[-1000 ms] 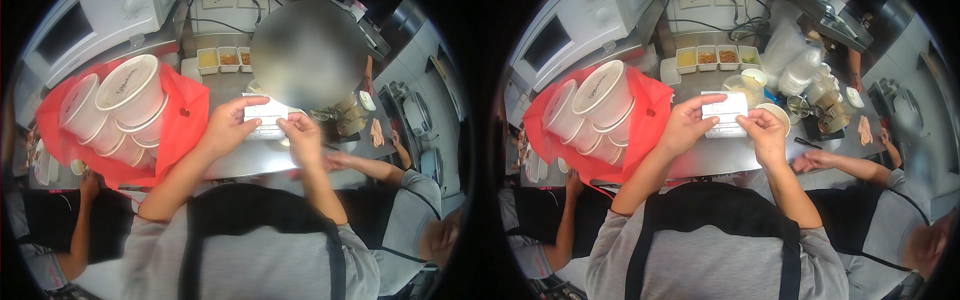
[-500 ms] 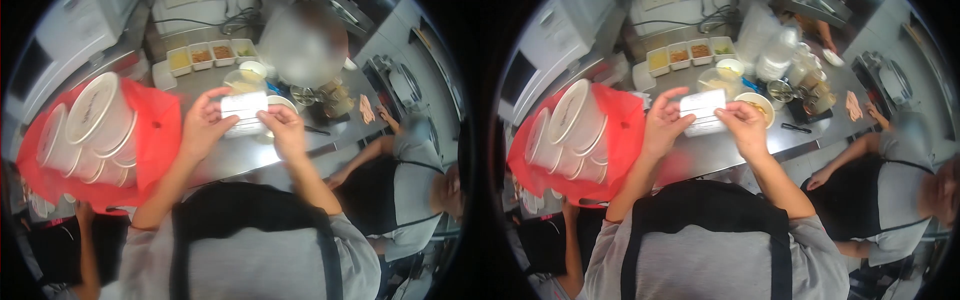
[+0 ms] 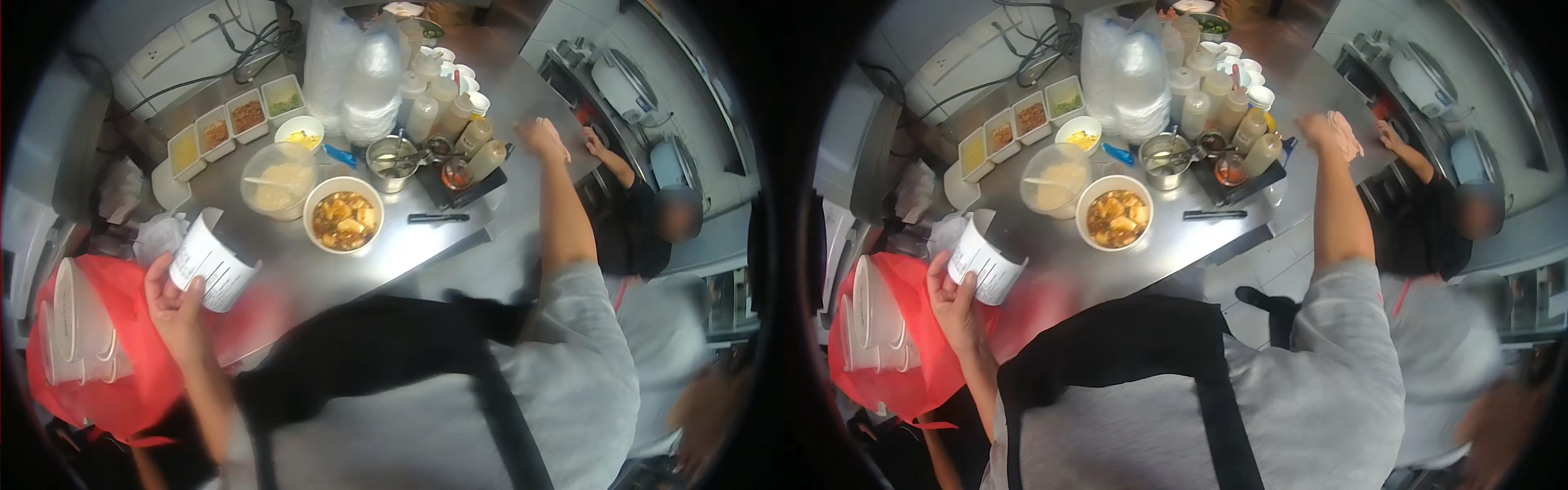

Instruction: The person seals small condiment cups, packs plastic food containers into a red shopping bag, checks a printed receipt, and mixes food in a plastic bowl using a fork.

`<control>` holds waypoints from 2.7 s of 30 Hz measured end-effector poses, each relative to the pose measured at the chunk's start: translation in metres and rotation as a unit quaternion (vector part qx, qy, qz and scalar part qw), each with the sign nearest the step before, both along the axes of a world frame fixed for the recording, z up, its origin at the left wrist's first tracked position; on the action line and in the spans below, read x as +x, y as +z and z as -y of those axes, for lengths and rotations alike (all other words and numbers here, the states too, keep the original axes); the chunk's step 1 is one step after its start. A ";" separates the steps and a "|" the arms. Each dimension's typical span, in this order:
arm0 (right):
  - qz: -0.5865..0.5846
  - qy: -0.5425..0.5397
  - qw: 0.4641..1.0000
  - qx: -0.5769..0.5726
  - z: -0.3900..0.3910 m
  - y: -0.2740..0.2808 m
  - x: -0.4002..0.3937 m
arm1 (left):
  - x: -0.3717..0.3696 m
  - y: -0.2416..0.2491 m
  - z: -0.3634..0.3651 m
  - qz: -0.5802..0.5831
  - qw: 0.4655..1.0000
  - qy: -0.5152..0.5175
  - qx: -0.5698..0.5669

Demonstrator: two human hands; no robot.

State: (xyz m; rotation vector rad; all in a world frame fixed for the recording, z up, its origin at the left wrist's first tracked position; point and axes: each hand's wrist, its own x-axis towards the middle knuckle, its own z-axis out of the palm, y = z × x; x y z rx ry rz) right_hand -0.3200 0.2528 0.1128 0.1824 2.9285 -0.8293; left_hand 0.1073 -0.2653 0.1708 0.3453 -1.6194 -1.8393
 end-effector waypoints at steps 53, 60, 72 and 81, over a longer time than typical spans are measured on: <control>0.037 0.513 0.666 -0.540 0.250 0.078 0.190 | -0.097 0.044 -0.138 -0.008 0.999 -0.006 -0.044; 0.097 0.486 0.616 -0.612 0.251 0.092 0.202 | -0.094 0.041 -0.137 0.033 0.995 0.000 -0.096; -0.009 0.516 0.745 -0.422 0.206 0.083 0.209 | -0.111 0.025 -0.142 -0.028 0.996 -0.087 -0.017; -0.062 0.200 0.970 0.126 -0.013 0.006 -0.055 | -0.079 0.033 -0.122 -0.087 0.989 0.059 -0.103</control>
